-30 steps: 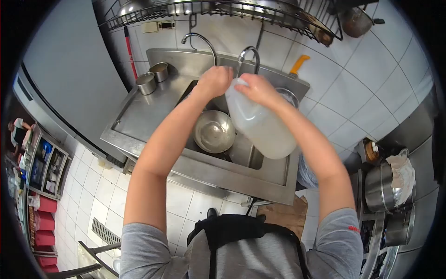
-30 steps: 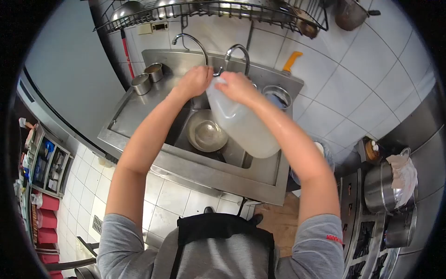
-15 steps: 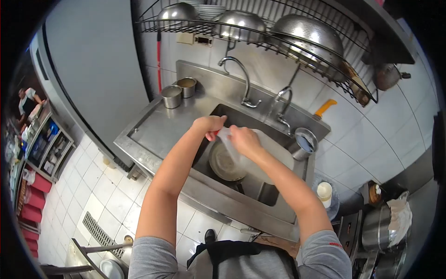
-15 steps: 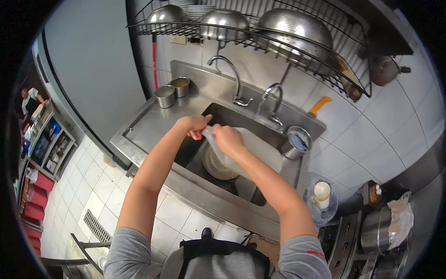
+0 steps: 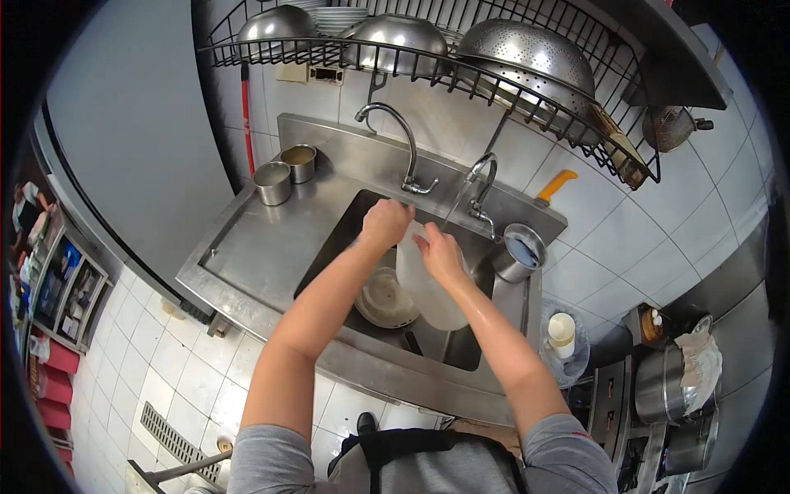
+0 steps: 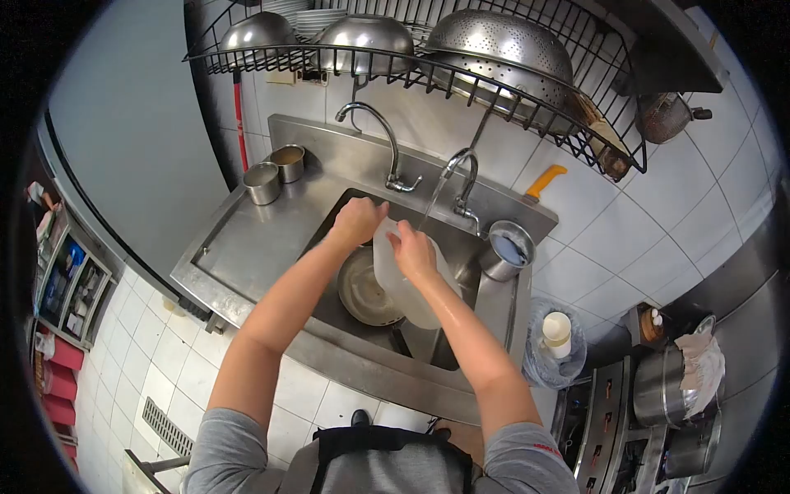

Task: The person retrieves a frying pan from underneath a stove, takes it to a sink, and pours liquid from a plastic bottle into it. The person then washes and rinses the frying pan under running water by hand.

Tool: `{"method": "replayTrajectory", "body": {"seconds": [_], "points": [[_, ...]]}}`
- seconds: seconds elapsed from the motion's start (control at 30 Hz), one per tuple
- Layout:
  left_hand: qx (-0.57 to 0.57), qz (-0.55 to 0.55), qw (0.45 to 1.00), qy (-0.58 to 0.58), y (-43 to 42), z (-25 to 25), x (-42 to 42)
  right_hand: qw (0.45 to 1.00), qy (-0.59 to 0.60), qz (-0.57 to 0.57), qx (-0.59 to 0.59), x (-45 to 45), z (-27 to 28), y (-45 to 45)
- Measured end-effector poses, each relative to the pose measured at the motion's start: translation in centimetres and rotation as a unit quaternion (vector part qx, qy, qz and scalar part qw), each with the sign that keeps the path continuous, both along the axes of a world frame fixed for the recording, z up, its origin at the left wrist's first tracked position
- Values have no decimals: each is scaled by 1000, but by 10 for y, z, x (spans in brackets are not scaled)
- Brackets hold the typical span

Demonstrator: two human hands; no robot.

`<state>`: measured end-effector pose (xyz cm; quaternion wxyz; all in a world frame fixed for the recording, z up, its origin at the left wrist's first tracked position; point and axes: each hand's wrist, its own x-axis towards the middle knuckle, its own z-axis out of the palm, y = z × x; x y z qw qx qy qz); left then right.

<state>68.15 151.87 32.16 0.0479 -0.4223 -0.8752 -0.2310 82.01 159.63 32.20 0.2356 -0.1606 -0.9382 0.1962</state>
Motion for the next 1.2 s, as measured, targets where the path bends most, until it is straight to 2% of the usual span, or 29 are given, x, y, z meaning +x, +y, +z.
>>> {"method": "replayTrajectory", "body": {"seconds": [0.03,0.07,0.27,0.33,0.47,0.53,0.63,0.7,0.77,0.87,0.97,1.1,1.2], "points": [[-8,42,995,91,10,-7,3,1000,10,-15,-9,-1,-3,-1],[-29,80,996,7,6,15,16,1000,14,-17,-6,-2,-7,-2],[-87,192,961,-177,-3,21,-18,999,-18,-12,28,2,-25,-4],[-53,153,975,-153,-16,9,-37,999,-31,-15,29,5,-39,7],[-19,19,983,-183,-54,13,-29,991,65,-107,-51,7,-44,65],[71,17,952,-297,-66,-15,-27,984,102,-126,-73,7,-46,88],[183,-5,874,-450,-92,-52,-5,979,119,-143,-86,1,-43,94],[228,-18,831,-507,-121,-48,26,977,142,-127,-95,1,-33,92],[269,12,798,-540,-144,-78,39,973,168,-109,-110,0,-26,90],[322,83,741,-583,-177,-95,61,966,198,-93,-139,1,-30,110],[380,113,678,-619,-211,-107,79,977,163,-72,-119,9,4,105],[423,145,642,-623,-235,-118,100,998,-62,-5,6,3,20,109],[431,129,618,-644,-236,-109,113,961,-259,71,65,-3,11,99]]}}
